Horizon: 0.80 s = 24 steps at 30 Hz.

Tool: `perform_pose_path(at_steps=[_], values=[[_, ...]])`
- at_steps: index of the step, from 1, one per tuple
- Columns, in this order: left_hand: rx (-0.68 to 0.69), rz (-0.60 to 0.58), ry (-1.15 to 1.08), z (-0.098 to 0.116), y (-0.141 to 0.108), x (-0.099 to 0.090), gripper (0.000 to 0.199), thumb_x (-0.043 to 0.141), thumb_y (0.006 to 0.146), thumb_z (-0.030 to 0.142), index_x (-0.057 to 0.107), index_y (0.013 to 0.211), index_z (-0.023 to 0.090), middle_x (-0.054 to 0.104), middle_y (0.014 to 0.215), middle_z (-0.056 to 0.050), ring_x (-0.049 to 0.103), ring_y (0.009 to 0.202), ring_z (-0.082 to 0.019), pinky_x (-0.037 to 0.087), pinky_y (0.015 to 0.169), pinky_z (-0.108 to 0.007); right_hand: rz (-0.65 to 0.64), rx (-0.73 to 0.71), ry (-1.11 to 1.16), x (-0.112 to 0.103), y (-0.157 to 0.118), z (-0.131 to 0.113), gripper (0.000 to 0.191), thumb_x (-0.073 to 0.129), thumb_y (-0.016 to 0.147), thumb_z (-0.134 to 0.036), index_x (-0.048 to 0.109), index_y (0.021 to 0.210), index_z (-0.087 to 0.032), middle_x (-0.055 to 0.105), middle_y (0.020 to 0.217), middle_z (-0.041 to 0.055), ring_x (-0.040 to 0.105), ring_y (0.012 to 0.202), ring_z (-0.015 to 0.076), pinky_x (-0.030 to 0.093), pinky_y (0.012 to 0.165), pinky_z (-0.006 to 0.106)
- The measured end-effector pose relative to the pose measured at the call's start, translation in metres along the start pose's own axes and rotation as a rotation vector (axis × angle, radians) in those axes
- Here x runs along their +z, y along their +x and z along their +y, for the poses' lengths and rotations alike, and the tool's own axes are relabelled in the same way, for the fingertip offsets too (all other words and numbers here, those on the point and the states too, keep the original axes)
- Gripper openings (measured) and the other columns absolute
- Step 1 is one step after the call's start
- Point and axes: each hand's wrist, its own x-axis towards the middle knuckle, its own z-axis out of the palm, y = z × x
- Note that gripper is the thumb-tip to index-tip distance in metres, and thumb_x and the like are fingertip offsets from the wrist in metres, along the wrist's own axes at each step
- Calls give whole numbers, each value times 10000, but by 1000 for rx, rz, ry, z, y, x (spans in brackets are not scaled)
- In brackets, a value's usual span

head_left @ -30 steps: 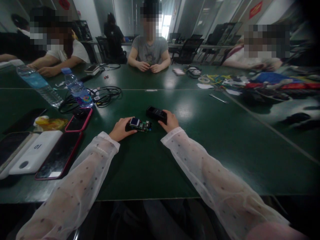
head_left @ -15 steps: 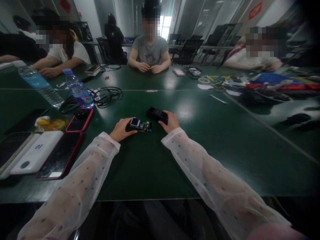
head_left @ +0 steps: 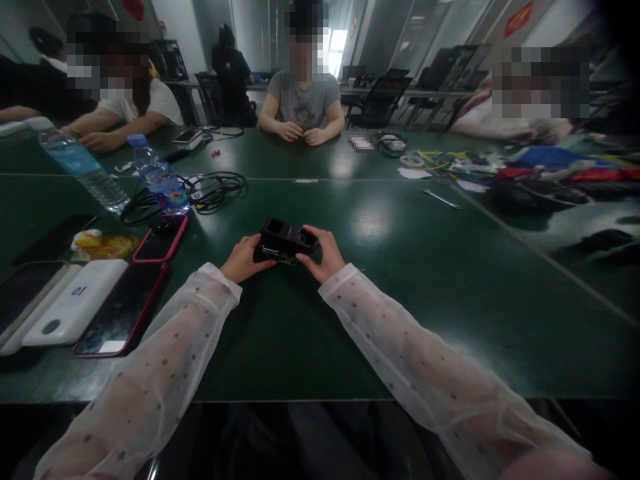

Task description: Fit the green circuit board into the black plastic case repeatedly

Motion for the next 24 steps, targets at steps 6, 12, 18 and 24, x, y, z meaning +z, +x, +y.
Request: perform_pose_path(at_steps=[6, 12, 18, 24], values=[[-18, 13, 5, -6, 0, 4, 812, 769, 680, 481, 435, 1364, 200, 597, 1239, -145, 542, 1158, -351, 446, 959, -509, -121, -20, -48, 1, -1, 8, 617, 626, 816, -364, 396, 1380, -264, 578, 1238, 113, 521, 1115, 324, 465, 928, 532], [-30, 6, -41, -1, -2, 1, 993, 754, 686, 550, 266, 1481, 207, 548, 1328, -160, 533, 1188, -339, 418, 987, -511, -287, 20, -98, 9, -5, 20, 644, 673, 787, -302, 405, 1370, -254, 558, 1317, 116, 532, 1133, 333, 477, 910, 538], [10, -16, -2, 3, -2, -3, 757, 709, 740, 552, 436, 1385, 264, 576, 1329, -95, 506, 1211, -327, 419, 994, -494, -293, 37, -112, 9, -5, 19, 652, 674, 796, -321, 389, 1381, -280, 554, 1323, 109, 540, 1138, 334, 487, 891, 539], [-5, -36, 6, 4, -2, -3, 760, 703, 744, 559, 441, 1385, 246, 575, 1329, -103, 500, 1209, -331, 417, 994, -499, -291, 24, -106, 9, -5, 20, 657, 674, 794, -322, 389, 1384, -287, 555, 1321, 104, 540, 1134, 335, 490, 889, 534]])
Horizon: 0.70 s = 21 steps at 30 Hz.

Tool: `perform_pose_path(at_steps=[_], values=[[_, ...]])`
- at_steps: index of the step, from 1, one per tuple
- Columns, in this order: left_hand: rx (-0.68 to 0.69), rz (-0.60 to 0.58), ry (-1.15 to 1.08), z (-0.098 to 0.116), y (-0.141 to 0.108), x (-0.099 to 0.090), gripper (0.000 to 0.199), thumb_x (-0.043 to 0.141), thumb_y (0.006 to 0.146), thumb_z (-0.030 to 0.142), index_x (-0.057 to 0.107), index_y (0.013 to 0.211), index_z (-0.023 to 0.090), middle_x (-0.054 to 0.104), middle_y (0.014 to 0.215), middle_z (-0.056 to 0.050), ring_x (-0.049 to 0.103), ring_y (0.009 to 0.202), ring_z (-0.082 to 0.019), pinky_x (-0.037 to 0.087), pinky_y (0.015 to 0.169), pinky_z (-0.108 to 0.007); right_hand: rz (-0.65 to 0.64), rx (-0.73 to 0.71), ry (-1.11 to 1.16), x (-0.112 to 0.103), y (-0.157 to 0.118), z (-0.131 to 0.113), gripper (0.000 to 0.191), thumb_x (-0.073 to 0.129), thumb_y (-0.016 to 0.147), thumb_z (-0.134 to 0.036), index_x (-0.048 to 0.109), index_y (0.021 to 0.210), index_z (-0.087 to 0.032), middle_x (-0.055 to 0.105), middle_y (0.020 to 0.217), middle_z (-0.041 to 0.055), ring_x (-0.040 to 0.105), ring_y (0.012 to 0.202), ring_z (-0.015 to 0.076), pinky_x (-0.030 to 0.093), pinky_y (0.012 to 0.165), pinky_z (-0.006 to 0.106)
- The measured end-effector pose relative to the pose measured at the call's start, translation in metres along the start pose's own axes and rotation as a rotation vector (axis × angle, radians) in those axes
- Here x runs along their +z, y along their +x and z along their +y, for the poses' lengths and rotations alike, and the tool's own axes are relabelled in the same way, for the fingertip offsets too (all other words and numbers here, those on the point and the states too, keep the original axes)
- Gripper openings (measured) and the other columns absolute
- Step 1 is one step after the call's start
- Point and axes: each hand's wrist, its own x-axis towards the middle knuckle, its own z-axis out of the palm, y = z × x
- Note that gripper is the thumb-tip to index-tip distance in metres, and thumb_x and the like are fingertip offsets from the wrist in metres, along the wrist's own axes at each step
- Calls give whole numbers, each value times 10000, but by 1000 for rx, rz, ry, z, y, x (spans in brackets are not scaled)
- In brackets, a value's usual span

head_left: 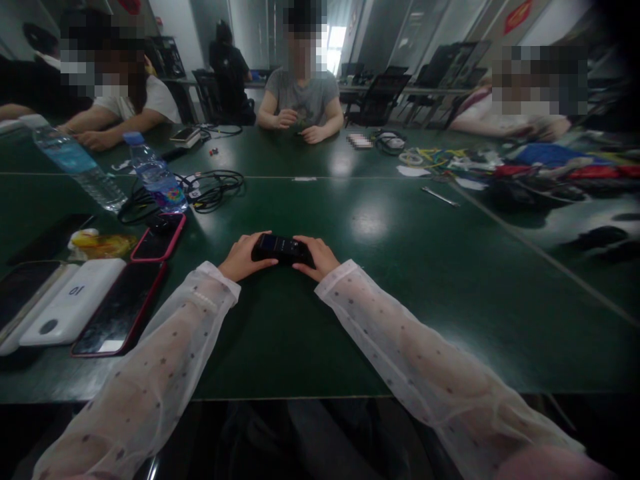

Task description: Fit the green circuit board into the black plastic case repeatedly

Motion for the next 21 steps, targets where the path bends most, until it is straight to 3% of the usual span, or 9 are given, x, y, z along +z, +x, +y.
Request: perform_pose_path(at_steps=[14, 21], values=[[10, 8, -7, 1, 0, -1, 750, 707, 746, 550, 451, 1372, 226, 579, 1322, -109, 503, 1207, -331, 417, 1000, -499, 35, -34, 56, 3, 2, 6, 654, 713, 762, -300, 430, 1351, -267, 568, 1313, 112, 553, 1153, 314, 475, 946, 533], [-5, 6, 5, -5, 1, 3, 795, 768, 679, 519, 468, 1340, 194, 585, 1267, -138, 521, 1172, -339, 438, 978, -501, 97, 79, 316, 3, 1, 8, 586, 748, 709, -298, 508, 1242, -268, 625, 1175, 82, 613, 1051, 276, 506, 898, 486]])
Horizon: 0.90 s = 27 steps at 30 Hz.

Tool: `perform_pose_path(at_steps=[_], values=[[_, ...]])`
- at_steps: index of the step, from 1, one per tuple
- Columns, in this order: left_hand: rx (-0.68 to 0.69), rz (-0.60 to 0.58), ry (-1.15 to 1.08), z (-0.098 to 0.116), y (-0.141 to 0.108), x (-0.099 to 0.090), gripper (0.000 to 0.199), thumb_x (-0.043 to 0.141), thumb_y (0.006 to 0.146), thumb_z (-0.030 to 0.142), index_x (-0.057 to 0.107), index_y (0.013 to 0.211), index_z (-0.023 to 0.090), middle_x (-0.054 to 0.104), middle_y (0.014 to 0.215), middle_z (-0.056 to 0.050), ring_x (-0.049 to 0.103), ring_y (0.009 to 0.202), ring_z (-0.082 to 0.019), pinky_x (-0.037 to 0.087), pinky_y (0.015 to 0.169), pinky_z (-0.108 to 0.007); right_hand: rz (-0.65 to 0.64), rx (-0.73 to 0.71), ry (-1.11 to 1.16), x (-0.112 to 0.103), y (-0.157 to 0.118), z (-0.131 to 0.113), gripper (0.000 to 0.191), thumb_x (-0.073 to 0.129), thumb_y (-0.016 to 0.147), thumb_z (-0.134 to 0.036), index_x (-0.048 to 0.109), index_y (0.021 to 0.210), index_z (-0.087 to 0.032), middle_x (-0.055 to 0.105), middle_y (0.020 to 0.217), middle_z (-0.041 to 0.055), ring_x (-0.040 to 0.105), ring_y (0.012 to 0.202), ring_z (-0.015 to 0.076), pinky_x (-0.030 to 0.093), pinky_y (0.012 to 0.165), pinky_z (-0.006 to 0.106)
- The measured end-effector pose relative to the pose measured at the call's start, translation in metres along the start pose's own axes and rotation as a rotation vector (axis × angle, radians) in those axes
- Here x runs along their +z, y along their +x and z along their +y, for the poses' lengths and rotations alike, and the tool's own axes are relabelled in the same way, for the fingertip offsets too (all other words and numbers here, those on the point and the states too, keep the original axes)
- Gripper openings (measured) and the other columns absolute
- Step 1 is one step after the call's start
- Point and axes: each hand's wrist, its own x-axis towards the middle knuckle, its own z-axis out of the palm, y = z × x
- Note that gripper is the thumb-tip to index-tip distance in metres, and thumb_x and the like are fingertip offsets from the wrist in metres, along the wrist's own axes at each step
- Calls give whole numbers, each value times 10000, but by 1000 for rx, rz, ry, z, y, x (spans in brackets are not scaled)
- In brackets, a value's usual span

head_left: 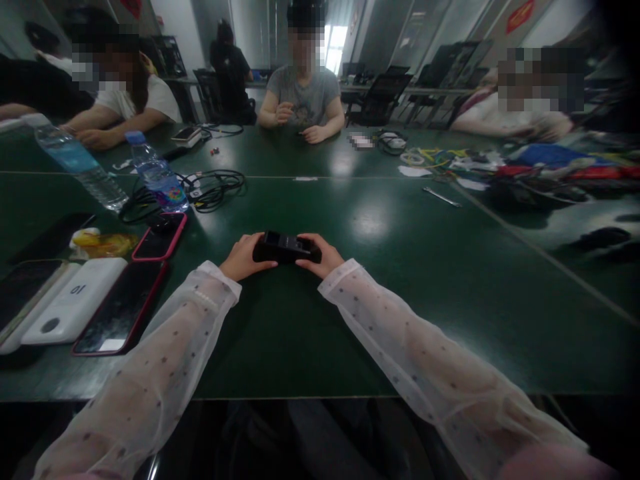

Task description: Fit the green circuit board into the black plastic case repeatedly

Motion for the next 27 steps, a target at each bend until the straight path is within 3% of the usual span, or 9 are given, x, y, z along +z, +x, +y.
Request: perform_pose_path(at_steps=[7, 12, 15, 19, 27], values=[[-7, -19, 2, 3, 0, -2, 681, 751, 729, 427, 488, 1321, 217, 598, 1242, -119, 520, 1169, -330, 439, 963, -500, 131, 26, 238, -15, 4, -9, 603, 718, 743, -466, 488, 1255, -246, 601, 1216, 107, 596, 1129, 291, 535, 855, 439], [12, -46, -8, 6, -2, -6, 682, 731, 759, 429, 462, 1362, 258, 568, 1327, -86, 493, 1206, -317, 424, 980, -489, 372, 29, 43, -37, 11, 11, 636, 712, 738, -461, 464, 1282, -245, 600, 1192, 110, 602, 1078, 297, 535, 832, 450], [9, -56, -12, 5, -2, -6, 685, 726, 765, 433, 458, 1369, 253, 567, 1326, -86, 488, 1210, -318, 420, 984, -489, 418, 49, -116, -44, 12, 28, 618, 693, 742, -407, 456, 1293, -256, 601, 1184, 106, 604, 1044, 300, 526, 828, 472], [-4, -60, -21, 5, -2, -7, 693, 724, 767, 437, 452, 1379, 259, 571, 1301, -89, 496, 1204, -312, 425, 983, -482, 423, 73, -252, -43, 12, 42, 590, 684, 735, -326, 473, 1278, -235, 621, 1139, 112, 605, 1012, 305, 508, 861, 503], [-29, -71, -8, 8, -3, -8, 708, 728, 761, 443, 451, 1385, 254, 565, 1296, -102, 493, 1214, -317, 422, 991, -488, 223, 216, -451, -40, 12, 43, 603, 665, 754, -313, 472, 1307, -166, 597, 1225, 174, 561, 1107, 366, 481, 906, 552]])
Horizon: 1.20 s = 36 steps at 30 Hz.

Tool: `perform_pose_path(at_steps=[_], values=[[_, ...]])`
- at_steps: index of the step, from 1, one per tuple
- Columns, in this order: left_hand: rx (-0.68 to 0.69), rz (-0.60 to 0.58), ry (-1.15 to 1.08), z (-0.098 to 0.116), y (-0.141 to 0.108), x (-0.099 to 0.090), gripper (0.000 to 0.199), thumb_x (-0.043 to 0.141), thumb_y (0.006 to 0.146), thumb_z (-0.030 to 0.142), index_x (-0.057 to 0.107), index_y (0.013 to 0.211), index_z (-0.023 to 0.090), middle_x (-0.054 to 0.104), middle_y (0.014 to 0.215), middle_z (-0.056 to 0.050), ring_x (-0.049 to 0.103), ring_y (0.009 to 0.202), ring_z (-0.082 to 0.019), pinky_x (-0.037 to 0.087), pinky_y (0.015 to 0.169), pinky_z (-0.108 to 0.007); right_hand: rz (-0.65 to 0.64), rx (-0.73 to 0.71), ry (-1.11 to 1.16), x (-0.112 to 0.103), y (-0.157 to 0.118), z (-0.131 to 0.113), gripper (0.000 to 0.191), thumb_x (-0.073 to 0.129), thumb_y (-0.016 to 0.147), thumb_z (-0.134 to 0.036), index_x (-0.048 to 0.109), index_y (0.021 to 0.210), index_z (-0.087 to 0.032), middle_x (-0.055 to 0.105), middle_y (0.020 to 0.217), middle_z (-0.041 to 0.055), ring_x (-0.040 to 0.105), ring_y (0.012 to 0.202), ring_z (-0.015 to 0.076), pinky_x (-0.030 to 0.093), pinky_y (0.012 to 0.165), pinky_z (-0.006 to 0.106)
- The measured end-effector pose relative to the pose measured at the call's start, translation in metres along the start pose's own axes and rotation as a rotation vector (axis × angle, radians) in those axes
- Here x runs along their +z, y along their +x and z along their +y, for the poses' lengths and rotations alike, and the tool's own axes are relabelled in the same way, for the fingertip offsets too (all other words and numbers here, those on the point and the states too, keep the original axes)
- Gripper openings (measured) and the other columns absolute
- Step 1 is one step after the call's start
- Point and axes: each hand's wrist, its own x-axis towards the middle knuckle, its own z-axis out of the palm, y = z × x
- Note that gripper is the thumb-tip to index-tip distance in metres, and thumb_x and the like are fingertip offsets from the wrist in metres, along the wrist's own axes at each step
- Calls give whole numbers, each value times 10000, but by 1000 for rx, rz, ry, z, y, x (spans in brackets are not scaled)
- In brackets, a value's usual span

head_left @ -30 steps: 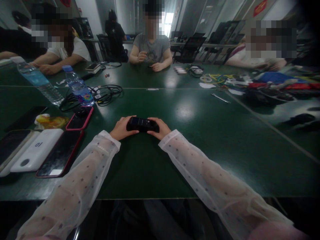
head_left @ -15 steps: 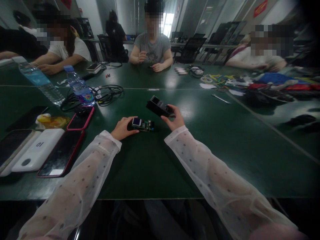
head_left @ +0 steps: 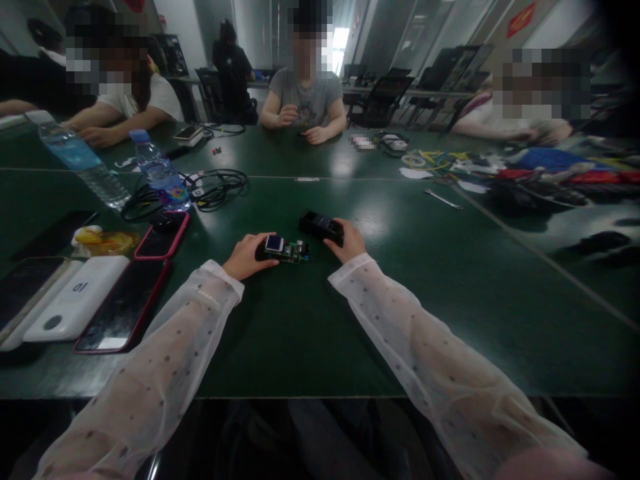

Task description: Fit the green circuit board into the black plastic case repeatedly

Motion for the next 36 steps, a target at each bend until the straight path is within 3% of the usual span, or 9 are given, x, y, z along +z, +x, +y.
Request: perform_pose_path(at_steps=[6, 24, 36], values=[[6, 8, 17, -2, 1, 1, 702, 720, 766, 453, 451, 1381, 248, 566, 1317, -101, 489, 1219, -317, 415, 990, -498, 8, -1, -20, 1, -1, -2, 599, 647, 768, -303, 448, 1325, -208, 582, 1244, 160, 550, 1128, 376, 480, 889, 580], [13, 9, -16, 0, 0, 0, 686, 719, 770, 429, 440, 1380, 281, 556, 1331, -87, 497, 1226, -309, 411, 991, -500, -8, 1, -14, 0, -2, -4, 625, 644, 767, -306, 428, 1343, -191, 575, 1246, 174, 540, 1142, 388, 476, 897, 610], [23, 39, -47, -1, 1, 1, 683, 726, 774, 394, 442, 1374, 234, 567, 1311, -109, 518, 1216, -300, 409, 1003, -488, -4, -11, -20, 0, -3, -5, 629, 637, 769, -300, 429, 1347, -165, 568, 1257, 189, 529, 1155, 400, 479, 891, 613]])
